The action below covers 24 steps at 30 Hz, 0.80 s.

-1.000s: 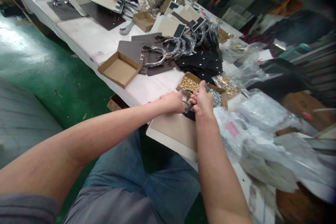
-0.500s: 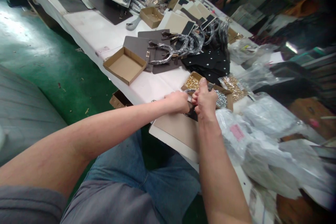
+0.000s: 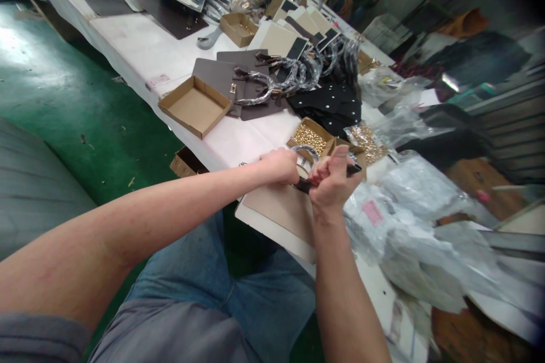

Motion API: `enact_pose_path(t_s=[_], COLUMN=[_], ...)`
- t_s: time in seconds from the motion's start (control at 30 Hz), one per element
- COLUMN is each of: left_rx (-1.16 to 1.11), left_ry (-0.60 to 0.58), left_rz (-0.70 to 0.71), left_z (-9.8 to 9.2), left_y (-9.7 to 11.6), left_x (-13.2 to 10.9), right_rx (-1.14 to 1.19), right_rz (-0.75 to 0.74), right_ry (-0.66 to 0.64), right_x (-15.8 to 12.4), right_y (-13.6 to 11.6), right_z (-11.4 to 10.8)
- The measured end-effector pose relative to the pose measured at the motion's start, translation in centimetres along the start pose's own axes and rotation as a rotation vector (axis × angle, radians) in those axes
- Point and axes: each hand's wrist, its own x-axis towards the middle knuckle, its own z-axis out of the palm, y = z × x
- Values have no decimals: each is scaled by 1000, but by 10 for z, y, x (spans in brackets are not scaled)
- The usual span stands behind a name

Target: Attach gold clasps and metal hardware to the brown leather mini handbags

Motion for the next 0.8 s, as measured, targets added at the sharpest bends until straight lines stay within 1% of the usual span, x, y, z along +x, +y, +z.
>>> enact_pose_path(t_s=[0.13,0.23,0.33,0.47,0.63,0.8], left_rx=[-18,-19,-23,-52,-64,-42], left_ry=[14,3,-12,-8,-25,-52], left_rz=[7,6,6,28,26,42], left_z=[1,2,2,-1,-4,-3], left_y=[-2,-2,-3,-4,-6,-6], left_x=[2,4,4,0,-2,6], right_rx=[-53,-103,-89,-44,-94,39], right_rz=[-47,-11,22,61,74,242], right_ry=[113,109,106,101,119,175], right_x=[-2,-8,-12,-10,-10,-16], right_y=[-9,-6,0,4,7,10], right_z=[0,4,7,11,12,9])
